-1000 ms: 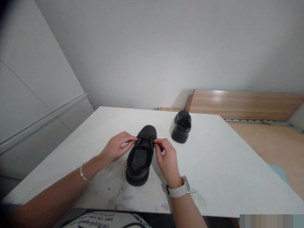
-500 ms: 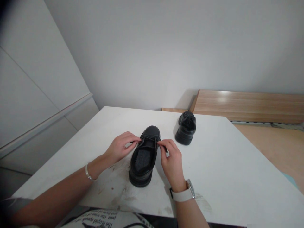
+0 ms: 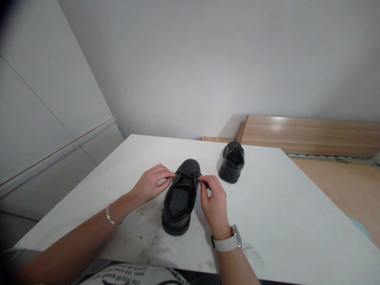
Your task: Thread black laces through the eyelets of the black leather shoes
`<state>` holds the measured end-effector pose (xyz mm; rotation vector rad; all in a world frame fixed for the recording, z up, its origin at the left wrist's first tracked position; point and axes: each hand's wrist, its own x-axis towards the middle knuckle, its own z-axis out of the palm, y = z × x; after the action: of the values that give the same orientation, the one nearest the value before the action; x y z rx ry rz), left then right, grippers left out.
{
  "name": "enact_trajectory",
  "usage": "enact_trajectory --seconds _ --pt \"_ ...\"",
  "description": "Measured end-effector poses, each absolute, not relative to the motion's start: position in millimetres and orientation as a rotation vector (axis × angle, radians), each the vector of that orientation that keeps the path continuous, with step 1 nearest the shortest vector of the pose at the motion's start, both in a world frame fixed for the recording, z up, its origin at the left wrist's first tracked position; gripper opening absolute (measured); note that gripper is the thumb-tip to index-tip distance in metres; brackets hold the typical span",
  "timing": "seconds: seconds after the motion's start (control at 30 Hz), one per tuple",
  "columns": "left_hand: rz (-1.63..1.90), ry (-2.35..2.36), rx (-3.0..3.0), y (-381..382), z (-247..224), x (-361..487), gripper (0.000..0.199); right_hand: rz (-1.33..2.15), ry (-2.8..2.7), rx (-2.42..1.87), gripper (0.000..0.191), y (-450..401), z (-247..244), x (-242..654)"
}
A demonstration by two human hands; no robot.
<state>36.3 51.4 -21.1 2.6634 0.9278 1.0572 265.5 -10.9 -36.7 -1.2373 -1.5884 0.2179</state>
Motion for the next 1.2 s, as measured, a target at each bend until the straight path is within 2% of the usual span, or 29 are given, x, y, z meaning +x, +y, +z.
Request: enact_trajectory --seconds 0.23,0.47,0.87,1.07,1.2 --pt "1.148 0.952 2.692 48.6 -18.7 40.2 0.016 0.197 -1.604 -1.224 0.014 -11.0 -35.3 262.3" --pt "1.202 0.942 2.687 47.6 -15.9 44.5 0.014 0.037 -1.657 -1.299 0.017 -12.6 -32.3 263.4" --pt "0.899 1.115 2.430 29.7 9.2 56.7 0.025 0.342 -1.644 -1.322 0.023 -24.0 -13.2 253.6" --pt "0.728 1.100 2.490 34.6 21.3 59.5 0.027 0.072 -1.934 -1.523 0.030 -20.3 2.2 247.2" --pt "0.590 1.180 2.579 38.1 27.5 65.5 0.027 -0.164 -2.037 -1.617 0.027 -12.6 3.8 242.3"
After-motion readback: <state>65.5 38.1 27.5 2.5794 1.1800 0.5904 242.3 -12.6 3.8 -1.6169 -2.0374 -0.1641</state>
